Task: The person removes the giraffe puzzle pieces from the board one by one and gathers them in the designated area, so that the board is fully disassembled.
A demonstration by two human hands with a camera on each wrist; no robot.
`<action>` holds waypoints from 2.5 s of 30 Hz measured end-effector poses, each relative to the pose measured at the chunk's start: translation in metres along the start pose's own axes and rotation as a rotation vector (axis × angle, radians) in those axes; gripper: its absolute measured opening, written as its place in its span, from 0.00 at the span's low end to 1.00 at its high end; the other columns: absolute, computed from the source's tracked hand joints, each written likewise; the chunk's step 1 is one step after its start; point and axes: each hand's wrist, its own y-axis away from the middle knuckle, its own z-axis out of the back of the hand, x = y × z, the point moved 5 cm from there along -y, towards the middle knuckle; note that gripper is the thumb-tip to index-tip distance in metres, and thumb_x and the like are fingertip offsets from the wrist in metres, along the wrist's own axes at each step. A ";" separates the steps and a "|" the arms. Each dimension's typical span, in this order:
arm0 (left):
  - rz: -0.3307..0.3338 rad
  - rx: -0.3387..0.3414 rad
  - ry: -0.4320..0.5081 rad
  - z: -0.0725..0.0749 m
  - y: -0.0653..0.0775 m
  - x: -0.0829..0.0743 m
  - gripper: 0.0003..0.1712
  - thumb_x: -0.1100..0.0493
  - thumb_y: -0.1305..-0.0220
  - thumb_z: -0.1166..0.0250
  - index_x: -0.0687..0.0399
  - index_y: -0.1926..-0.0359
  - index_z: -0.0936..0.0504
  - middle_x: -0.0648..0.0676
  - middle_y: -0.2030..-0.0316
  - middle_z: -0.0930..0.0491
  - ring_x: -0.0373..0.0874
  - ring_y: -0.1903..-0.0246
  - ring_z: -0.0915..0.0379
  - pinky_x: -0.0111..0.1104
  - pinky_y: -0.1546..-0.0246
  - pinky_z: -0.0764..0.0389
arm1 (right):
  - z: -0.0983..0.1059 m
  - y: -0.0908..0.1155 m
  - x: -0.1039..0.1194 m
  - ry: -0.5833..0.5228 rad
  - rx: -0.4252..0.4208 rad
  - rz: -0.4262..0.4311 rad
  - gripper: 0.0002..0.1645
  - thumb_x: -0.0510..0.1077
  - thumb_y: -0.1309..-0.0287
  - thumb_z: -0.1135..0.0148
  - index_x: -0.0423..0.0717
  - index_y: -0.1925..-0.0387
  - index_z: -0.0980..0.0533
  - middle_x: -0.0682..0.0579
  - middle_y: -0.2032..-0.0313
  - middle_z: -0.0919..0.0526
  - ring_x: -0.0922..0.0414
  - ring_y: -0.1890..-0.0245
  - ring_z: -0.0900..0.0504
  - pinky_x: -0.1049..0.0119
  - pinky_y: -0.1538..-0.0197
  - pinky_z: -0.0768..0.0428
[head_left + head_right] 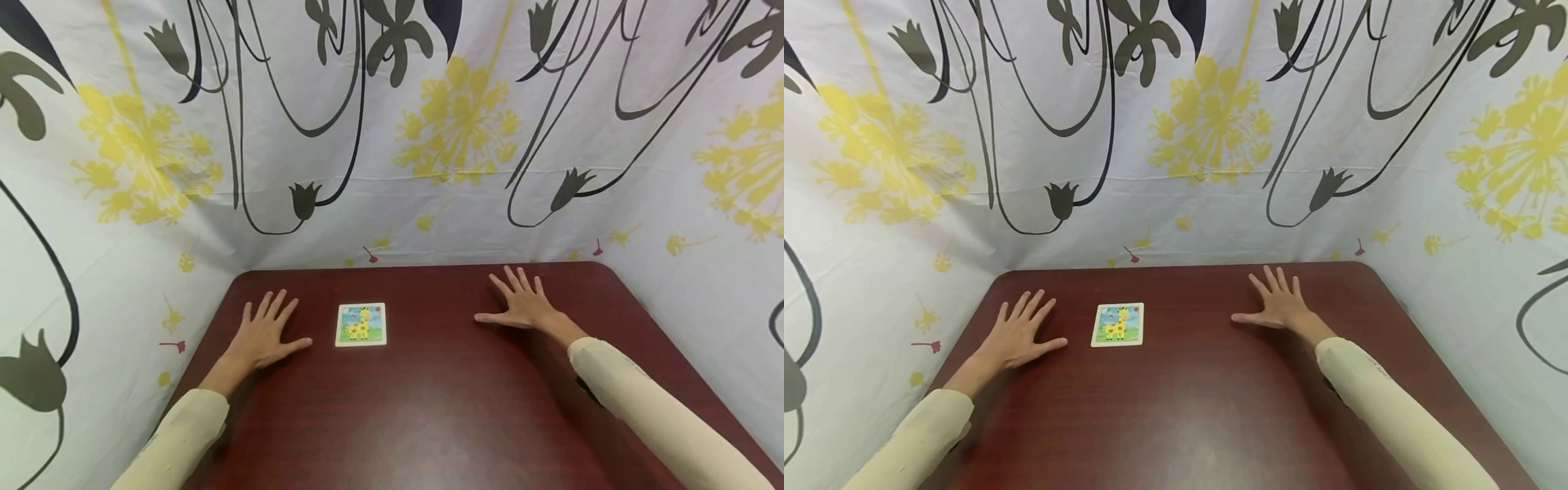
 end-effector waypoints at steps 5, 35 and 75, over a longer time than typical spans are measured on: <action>-0.019 0.012 0.016 -0.003 -0.003 -0.005 0.60 0.18 0.38 0.44 0.51 0.18 0.42 0.64 0.19 0.51 0.66 0.21 0.58 0.71 0.29 0.56 | 0.001 -0.006 0.015 -0.015 0.007 0.020 0.69 0.81 0.47 0.36 0.48 0.17 0.49 0.32 0.19 0.58 0.29 0.21 0.62 0.26 0.27 0.66; -0.149 0.142 0.178 -0.012 -0.023 -0.053 0.48 0.23 0.33 0.42 0.40 0.20 0.36 0.53 0.20 0.43 0.60 0.20 0.56 0.66 0.27 0.53 | -0.019 -0.040 0.108 -0.010 0.071 0.153 0.66 0.80 0.44 0.38 0.50 0.17 0.49 0.36 0.19 0.55 0.33 0.20 0.58 0.29 0.25 0.59; -0.210 0.297 0.307 -0.020 -0.037 -0.067 0.38 0.31 0.30 0.38 0.39 0.25 0.28 0.50 0.19 0.45 0.66 0.20 0.59 0.70 0.29 0.50 | -0.050 -0.073 0.215 -0.177 0.154 0.326 0.50 0.69 0.30 0.41 0.53 0.18 0.45 0.37 0.19 0.51 0.32 0.20 0.57 0.33 0.23 0.59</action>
